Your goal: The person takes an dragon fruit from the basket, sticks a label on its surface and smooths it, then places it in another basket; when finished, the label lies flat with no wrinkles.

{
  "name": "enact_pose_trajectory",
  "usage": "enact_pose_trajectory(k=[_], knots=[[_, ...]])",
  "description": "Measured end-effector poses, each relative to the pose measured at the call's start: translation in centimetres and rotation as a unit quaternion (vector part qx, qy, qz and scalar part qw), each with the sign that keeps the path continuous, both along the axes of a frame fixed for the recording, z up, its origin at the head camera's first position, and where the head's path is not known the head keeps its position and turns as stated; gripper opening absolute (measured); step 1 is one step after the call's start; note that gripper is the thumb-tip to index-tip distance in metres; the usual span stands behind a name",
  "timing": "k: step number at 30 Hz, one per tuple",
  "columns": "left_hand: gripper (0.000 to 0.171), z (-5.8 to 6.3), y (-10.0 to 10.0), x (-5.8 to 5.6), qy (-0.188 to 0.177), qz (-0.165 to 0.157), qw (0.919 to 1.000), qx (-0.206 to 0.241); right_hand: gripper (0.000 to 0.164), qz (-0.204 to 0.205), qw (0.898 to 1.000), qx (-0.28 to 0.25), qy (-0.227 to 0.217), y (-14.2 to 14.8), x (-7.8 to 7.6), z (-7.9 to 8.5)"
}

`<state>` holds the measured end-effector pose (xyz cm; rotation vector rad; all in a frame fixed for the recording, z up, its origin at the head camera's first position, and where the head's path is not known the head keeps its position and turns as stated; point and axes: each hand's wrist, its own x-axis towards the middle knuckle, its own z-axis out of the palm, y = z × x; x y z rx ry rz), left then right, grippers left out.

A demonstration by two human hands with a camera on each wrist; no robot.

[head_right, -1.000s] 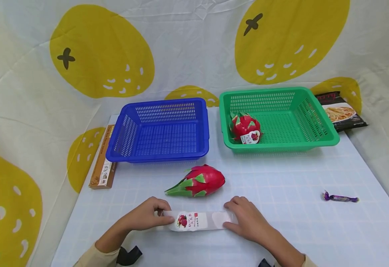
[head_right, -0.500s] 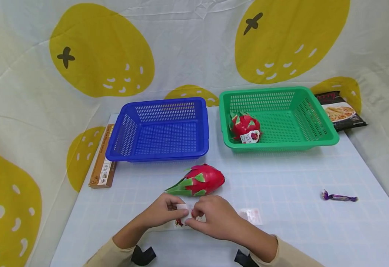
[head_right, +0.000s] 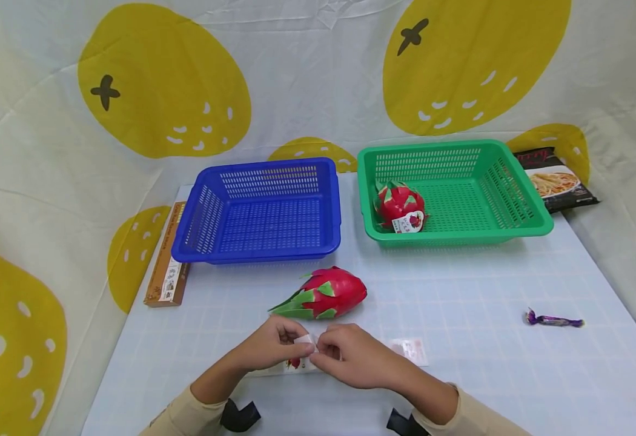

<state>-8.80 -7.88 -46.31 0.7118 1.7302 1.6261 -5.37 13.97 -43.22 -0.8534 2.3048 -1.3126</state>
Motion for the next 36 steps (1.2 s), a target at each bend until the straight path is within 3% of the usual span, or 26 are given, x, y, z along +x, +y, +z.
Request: enact_pose_trajectory(k=[5, 10, 15, 20, 23, 28, 31, 36], knots=[[0.019, 0.1, -0.1, 0.0, 0.004, -0.011, 0.9999, 0.002, 0.019, 0.033, 0.999, -0.020, -0.028, 0.5, -0.3, -0.4], [0.019, 0.1, -0.3, 0.0, 0.006, -0.010, 0.9998, -0.016, 0.022, 0.030, 0.999, -0.015, -0.035, 0.7, -0.4, -0.6], [0.018, -0.1, -1.4, -0.2, 0.008, -0.003, 0.9972, -0.074, 0.021, 0.003, 0.999, -0.002, -0.040, 1.1, -0.4, -0.4], [0.017, -0.5, -3.5, -0.1, 0.008, 0.005, 0.9893, -0.145, 0.020, -0.032, 0.998, 0.018, -0.051, 1.8, -0.3, -0.3], [0.015, -0.9, -4.6, -0.1, 0.022, 0.008, 0.9812, -0.192, 0.019, -0.050, 0.997, 0.027, -0.055, 2.4, -0.3, -0.5], [0.014, -1.3, -5.6, 0.2, 0.081, 0.013, 0.9623, -0.259, 0.018, -0.072, 0.994, 0.038, -0.070, 3.2, -0.3, -0.4], [0.021, -1.3, -5.9, 0.4, 0.133, 0.021, 0.9465, -0.293, 0.019, -0.088, 0.993, 0.041, -0.070, 3.4, -0.4, -0.1], [0.040, 0.0, -5.8, 0.5, 0.206, 0.073, 0.9200, -0.325, 0.023, -0.139, 0.988, 0.030, -0.059, 3.6, -0.7, 0.7]])
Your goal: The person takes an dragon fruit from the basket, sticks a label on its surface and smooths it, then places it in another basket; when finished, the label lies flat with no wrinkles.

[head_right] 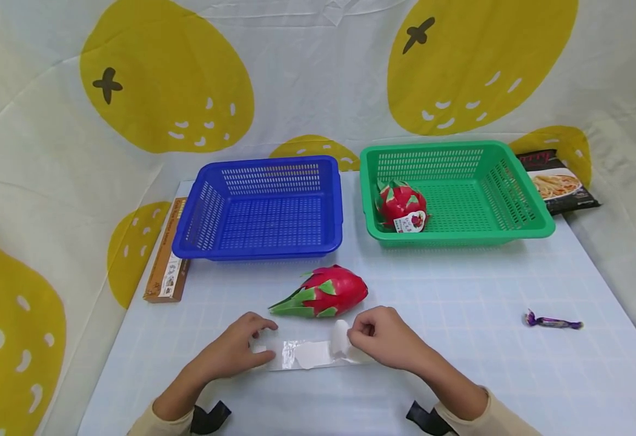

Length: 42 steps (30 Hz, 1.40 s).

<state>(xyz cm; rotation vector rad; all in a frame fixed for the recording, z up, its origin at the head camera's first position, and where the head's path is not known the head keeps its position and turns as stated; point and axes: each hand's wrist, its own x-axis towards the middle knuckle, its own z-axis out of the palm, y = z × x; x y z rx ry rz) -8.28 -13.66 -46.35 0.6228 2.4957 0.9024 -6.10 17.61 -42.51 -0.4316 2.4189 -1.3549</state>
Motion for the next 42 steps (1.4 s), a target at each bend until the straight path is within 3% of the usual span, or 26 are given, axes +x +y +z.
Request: enact_pose_trajectory(k=[3, 6, 8, 12, 15, 18, 21, 24, 27, 30, 35, 42], knots=[[0.042, 1.2, 0.9, -0.5, 0.076, 0.025, 0.9959, 0.043, 0.024, -0.051, 0.998, -0.027, -0.003, 0.1, -0.3, 0.6], [0.047, 2.2, 2.7, -1.3, 0.175, 0.017, 0.9806, 0.088, 0.023, -0.120, 0.990, -0.074, -0.003, -0.1, -0.6, 1.3], [0.053, 2.8, 4.4, -1.8, 0.221, 0.005, 0.9703, 0.099, 0.023, -0.170, 0.980, -0.102, 0.001, -0.3, -0.8, 1.9], [0.056, 3.4, 8.4, -2.6, 0.284, -0.008, 0.9533, 0.103, 0.026, -0.241, 0.960, -0.138, 0.013, -0.7, -1.2, 2.9], [0.041, 3.3, 10.7, -3.2, 0.330, -0.002, 0.9364, 0.121, 0.026, -0.258, 0.955, -0.145, 0.022, -0.8, -1.4, 3.3], [0.019, 3.3, 12.0, -3.6, 0.347, 0.012, 0.9235, 0.164, 0.025, -0.265, 0.952, -0.150, 0.033, -0.8, -1.6, 3.6], [0.007, 3.4, 12.6, -3.7, 0.306, 0.033, 0.9284, 0.208, 0.024, -0.268, 0.949, -0.151, 0.065, -0.4, -1.8, 4.0], [0.007, 3.5, 12.8, -3.4, 0.227, 0.053, 0.9421, 0.242, 0.020, -0.258, 0.950, -0.127, 0.120, 0.4, -2.2, 4.2], [0.012, 3.7, 12.8, -3.0, 0.143, 0.072, 0.9543, 0.253, 0.015, -0.218, 0.958, -0.085, 0.168, 1.3, -2.7, 3.9], [0.014, 3.8, 12.8, -2.6, 0.085, 0.082, 0.9620, 0.246, 0.022, -0.167, 0.969, -0.056, 0.173, 1.9, -3.3, 3.3], [0.017, 3.7, 13.0, -2.2, 0.031, 0.077, 0.9693, 0.231, 0.011, -0.147, 0.977, -0.042, 0.147, 2.2, -3.8, 2.4], [0.023, 2.7, 13.6, -1.6, 0.002, 0.083, 0.9748, 0.207, 0.010, -0.155, 0.979, -0.016, 0.131, 2.3, -4.6, 1.1]])
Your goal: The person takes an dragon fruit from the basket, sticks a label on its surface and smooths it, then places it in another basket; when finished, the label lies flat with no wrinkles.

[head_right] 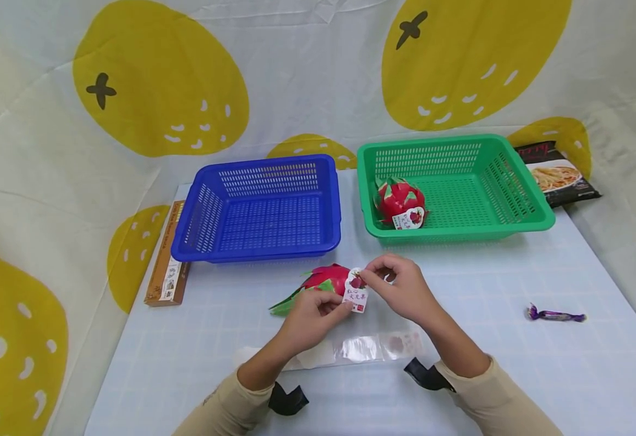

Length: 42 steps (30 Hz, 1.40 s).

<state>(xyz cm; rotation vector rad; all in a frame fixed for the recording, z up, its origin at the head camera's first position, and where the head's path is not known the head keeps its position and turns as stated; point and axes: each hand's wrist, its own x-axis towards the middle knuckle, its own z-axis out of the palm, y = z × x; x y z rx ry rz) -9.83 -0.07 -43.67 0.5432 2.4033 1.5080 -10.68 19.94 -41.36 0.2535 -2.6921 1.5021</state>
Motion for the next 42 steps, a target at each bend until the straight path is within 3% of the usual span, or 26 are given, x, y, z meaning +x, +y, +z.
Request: enact_pose_trajectory(k=[6, 12, 17, 24, 30, 37, 42], knots=[[0.020, -0.5, 0.7, 0.3, 0.026, 0.038, 0.9972, -0.058, 0.015, -0.008, 0.999, 0.023, -0.040, -0.4, -1.2, -1.8], [0.019, -0.7, 1.0, 0.4, 0.096, 0.059, 0.9824, -0.149, 0.012, 0.004, 0.998, 0.034, -0.051, -0.9, -2.3, -3.1], [0.029, -0.6, 1.1, 0.3, 0.106, 0.061, 0.9740, -0.191, 0.010, 0.014, 0.998, 0.030, -0.056, -1.3, -2.9, -3.5], [0.021, -0.9, 1.1, 0.1, 0.097, 0.069, 0.9693, -0.215, 0.010, 0.017, 0.997, 0.022, -0.068, -1.4, -3.4, -3.7], [0.020, -1.2, 1.0, 0.1, 0.112, 0.072, 0.9700, -0.204, 0.014, -0.008, 0.995, 0.019, -0.094, -1.3, -3.6, -3.9], [0.021, -1.2, 1.0, -0.1, 0.107, 0.068, 0.9710, -0.203, 0.029, 0.037, 0.990, -0.030, -0.133, -1.5, -3.5, -3.8], [0.026, -1.2, 1.0, -0.2, 0.119, 0.066, 0.9695, -0.204, 0.035, 0.040, 0.986, -0.041, -0.158, -1.8, -3.5, -4.0]])
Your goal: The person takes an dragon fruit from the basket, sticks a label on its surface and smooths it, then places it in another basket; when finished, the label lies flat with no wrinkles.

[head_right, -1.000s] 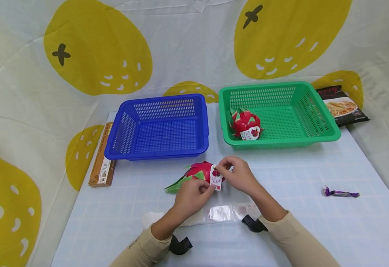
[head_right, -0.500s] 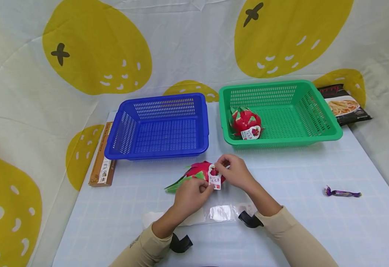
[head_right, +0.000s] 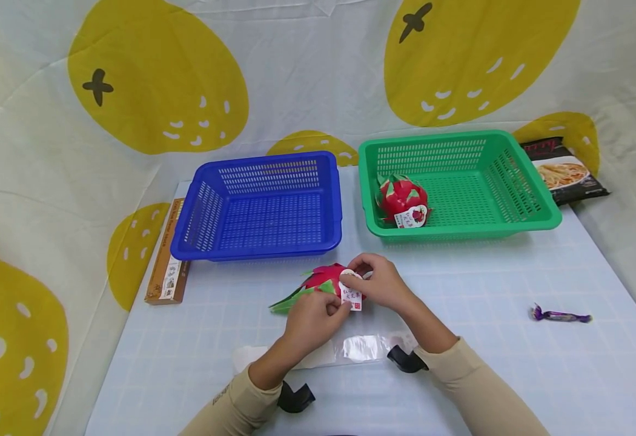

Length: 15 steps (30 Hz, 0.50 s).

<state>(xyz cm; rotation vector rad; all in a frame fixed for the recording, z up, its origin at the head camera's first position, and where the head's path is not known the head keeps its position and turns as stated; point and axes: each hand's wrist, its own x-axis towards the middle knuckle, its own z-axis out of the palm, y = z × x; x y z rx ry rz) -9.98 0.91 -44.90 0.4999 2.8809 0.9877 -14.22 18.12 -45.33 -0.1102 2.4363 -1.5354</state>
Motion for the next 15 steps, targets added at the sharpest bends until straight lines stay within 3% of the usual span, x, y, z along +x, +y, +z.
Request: enact_pose_trajectory(k=[9, 15], knots=[[0.026, 0.06, -0.08, 0.21, 0.035, 0.006, 0.9981, -0.050, 0.033, -0.018, 1.000, 0.009, -0.003, -0.22, -0.12, -0.13], [0.039, -0.07, -0.25, 0.23, 0.062, 0.011, 0.9939, -0.091, 0.026, -0.034, 0.999, -0.014, -0.007, -0.24, -0.32, -0.54]])
